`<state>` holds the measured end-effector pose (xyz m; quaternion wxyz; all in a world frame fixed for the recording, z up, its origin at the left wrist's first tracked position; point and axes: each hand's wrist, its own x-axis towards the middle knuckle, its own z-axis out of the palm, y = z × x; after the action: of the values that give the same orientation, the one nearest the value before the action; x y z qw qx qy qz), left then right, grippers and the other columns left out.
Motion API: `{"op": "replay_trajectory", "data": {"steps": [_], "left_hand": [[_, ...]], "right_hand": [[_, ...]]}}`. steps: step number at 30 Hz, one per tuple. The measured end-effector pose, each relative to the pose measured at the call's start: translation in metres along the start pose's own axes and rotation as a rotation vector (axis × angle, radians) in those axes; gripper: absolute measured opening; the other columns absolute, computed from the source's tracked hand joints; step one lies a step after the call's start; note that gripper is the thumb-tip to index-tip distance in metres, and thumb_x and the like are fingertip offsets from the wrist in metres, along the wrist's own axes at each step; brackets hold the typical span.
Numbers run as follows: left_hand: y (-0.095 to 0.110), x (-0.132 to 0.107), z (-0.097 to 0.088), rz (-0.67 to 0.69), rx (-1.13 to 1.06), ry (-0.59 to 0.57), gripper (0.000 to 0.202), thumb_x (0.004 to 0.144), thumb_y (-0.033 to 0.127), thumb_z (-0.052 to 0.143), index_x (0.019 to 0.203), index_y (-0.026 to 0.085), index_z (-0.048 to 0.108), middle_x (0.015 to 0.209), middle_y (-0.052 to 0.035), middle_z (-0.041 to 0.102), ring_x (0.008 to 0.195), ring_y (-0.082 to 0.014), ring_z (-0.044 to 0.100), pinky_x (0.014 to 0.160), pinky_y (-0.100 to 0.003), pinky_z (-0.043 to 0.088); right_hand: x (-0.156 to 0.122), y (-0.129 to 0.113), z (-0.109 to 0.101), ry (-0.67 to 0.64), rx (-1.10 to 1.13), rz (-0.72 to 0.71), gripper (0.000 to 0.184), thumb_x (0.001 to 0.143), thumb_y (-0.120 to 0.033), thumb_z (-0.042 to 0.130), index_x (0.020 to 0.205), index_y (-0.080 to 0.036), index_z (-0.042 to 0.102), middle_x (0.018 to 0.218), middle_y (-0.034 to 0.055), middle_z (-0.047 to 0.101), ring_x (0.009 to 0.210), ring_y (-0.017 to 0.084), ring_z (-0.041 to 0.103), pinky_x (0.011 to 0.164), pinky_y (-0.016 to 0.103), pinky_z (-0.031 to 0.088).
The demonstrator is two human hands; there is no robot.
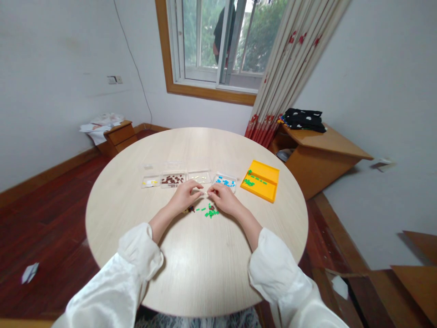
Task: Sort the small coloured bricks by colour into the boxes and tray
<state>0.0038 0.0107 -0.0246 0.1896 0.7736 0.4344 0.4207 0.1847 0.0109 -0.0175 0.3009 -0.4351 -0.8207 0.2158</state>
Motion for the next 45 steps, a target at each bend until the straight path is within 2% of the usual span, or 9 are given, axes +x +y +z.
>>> {"op": "replay_trajectory", "data": {"steps": [9, 18, 24, 27, 29, 33, 36, 45], "left_hand": [[0.002, -0.002, 0.001, 0.085, -0.016, -0.052, 0.007, 0.075, 0.016, 0.062, 0.081, 0.017, 0.064, 0.08, -0.0036, 0.061, 0.076, -0.0144, 0.055, 0.066, -0.026, 0.043], [0.003, -0.002, 0.0, 0.09, -0.005, -0.051, 0.006, 0.077, 0.02, 0.059, 0.078, 0.017, 0.065, 0.078, -0.0034, 0.061, 0.075, -0.015, 0.056, 0.068, -0.027, 0.043], [0.002, -0.002, 0.001, 0.074, 0.002, -0.036, 0.008, 0.078, 0.022, 0.058, 0.077, 0.017, 0.064, 0.077, -0.0038, 0.062, 0.075, -0.0151, 0.056, 0.068, -0.027, 0.043], [-0.001, -0.002, 0.002, 0.041, 0.037, 0.015, 0.007, 0.078, 0.022, 0.059, 0.076, 0.017, 0.063, 0.079, -0.0042, 0.062, 0.077, -0.0154, 0.056, 0.069, -0.027, 0.043], [-0.004, -0.001, 0.0, 0.01, 0.089, 0.077, 0.007, 0.078, 0.021, 0.058, 0.075, 0.017, 0.063, 0.08, -0.0043, 0.062, 0.078, -0.0158, 0.056, 0.071, -0.028, 0.043], [-0.013, 0.002, -0.005, -0.056, 0.22, 0.214, 0.009, 0.079, 0.021, 0.056, 0.076, 0.017, 0.063, 0.08, -0.0041, 0.06, 0.079, -0.0169, 0.055, 0.075, -0.03, 0.043], [-0.02, 0.004, -0.007, -0.076, 0.302, 0.277, 0.011, 0.079, 0.021, 0.055, 0.078, 0.016, 0.065, 0.08, -0.0052, 0.059, 0.081, -0.0186, 0.054, 0.078, -0.032, 0.042], [-0.031, 0.008, -0.002, -0.098, 0.447, 0.256, 0.017, 0.081, 0.022, 0.051, 0.082, 0.015, 0.067, 0.084, -0.0081, 0.059, 0.084, -0.0219, 0.052, 0.078, -0.036, 0.04]], "right_hand": [[0.002, 0.0, 0.008, 0.061, 0.123, 0.042, 0.012, 0.08, -0.015, 0.049, 0.073, -0.015, 0.058, 0.067, -0.0018, 0.052, 0.065, 0.011, 0.046, 0.062, 0.022, 0.034], [0.002, -0.004, 0.007, 0.021, 0.198, 0.107, 0.014, 0.08, -0.016, 0.047, 0.072, -0.015, 0.058, 0.064, -0.0026, 0.05, 0.06, 0.01, 0.044, 0.058, 0.022, 0.033], [0.003, -0.001, 0.004, 0.034, 0.179, 0.084, 0.017, 0.082, -0.018, 0.046, 0.073, -0.014, 0.061, 0.067, -0.0007, 0.055, 0.065, 0.01, 0.047, 0.062, 0.022, 0.036], [0.002, 0.0, -0.003, 0.035, 0.142, 0.078, 0.017, 0.081, -0.016, 0.048, 0.074, -0.013, 0.063, 0.068, 0.0003, 0.059, 0.066, 0.01, 0.049, 0.064, 0.022, 0.037], [0.0, 0.0, -0.011, -0.005, 0.089, 0.07, 0.016, 0.08, -0.015, 0.05, 0.072, -0.013, 0.064, 0.068, 0.0013, 0.061, 0.066, 0.01, 0.05, 0.063, 0.022, 0.036], [-0.005, -0.001, -0.025, -0.182, 0.006, 0.084, 0.015, 0.075, -0.011, 0.054, 0.07, -0.012, 0.068, 0.066, 0.0023, 0.063, 0.061, 0.01, 0.051, 0.059, 0.021, 0.036], [-0.008, -0.002, -0.03, -0.272, -0.035, 0.096, 0.012, 0.071, -0.009, 0.057, 0.072, -0.012, 0.069, 0.064, 0.0022, 0.063, 0.059, 0.01, 0.05, 0.056, 0.021, 0.035], [-0.008, 0.001, -0.027, -0.306, -0.054, 0.066, 0.017, 0.07, -0.007, 0.056, 0.074, -0.013, 0.071, 0.064, 0.0023, 0.064, 0.058, 0.009, 0.051, 0.056, 0.019, 0.035]]}}
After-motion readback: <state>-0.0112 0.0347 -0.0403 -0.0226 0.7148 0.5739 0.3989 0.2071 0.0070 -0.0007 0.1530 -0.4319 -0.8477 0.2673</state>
